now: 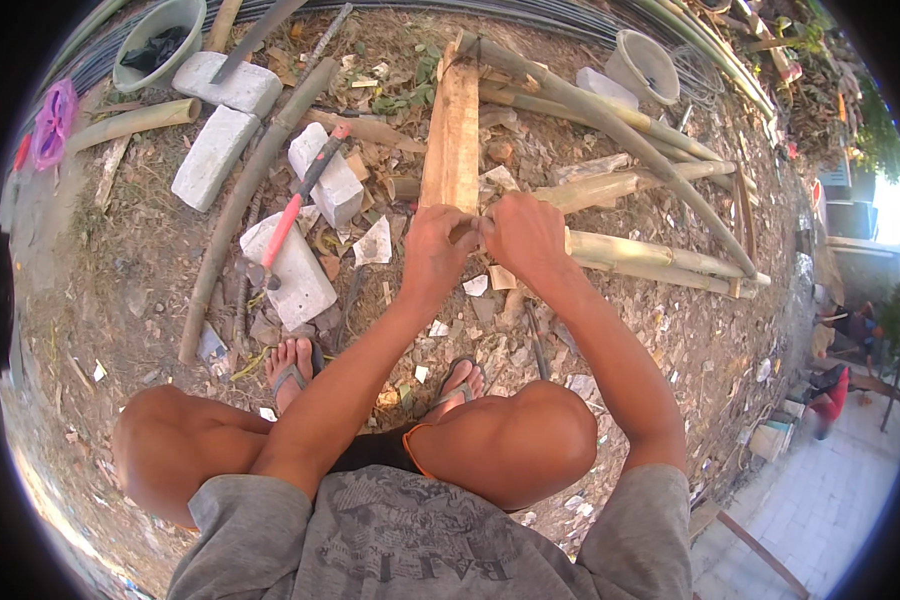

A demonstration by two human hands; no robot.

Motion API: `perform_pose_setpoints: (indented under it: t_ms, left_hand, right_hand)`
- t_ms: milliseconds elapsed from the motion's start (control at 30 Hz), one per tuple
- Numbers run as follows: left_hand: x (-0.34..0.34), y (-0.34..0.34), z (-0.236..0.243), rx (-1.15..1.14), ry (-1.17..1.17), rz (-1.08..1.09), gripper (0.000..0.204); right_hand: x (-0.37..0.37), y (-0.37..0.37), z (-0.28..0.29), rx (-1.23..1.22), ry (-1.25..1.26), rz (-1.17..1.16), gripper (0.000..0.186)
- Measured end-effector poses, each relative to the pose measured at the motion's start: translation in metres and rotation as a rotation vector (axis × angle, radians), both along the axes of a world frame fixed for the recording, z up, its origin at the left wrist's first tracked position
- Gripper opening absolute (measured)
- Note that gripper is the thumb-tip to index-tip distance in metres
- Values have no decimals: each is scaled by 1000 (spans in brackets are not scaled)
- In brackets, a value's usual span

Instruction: The person secures bamboo poles together using wire and pliers, then uses a hand saw to cut a wooden beam while crouching on the ground.

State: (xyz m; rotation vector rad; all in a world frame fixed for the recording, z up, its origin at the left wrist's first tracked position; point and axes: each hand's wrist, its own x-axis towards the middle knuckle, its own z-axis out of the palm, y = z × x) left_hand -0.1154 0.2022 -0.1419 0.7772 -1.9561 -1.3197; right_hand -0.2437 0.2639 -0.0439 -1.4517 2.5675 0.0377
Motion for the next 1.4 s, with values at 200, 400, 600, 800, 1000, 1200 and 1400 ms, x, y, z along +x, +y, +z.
perform_pose_setpoints:
  t_ms: [200,400,600,800,1000,1200,1400]
  left_hand:
    - [-4,-2,-4,-51,49,65,21]
    - [-12,-8,6,45,-67,-30,21]
    - [-10,-11,-3,122,-179,-59,21]
    - [-9,-14,11,204,-173,-43,50]
    - [-5,-8,28,272,-119,-54,64]
    - [-9,6,1,173,-82,-23,45]
    - [-3,13,-7,-178,-101,-77,31]
  right_hand:
    - [-15,-8,-1,165,-127,-19,36]
    - [-44,-2,-16,185,-459,-90,39]
    - [-73,25,4,-198,-260,201,26]
    - [-65,31,-12,-333,250,793,50]
    - [-67,1,-13,-263,309,1014,16]
    - [-65,-8,-18,101,171,866,13]
    - [-55,3,-27,-85,-35,626,25]
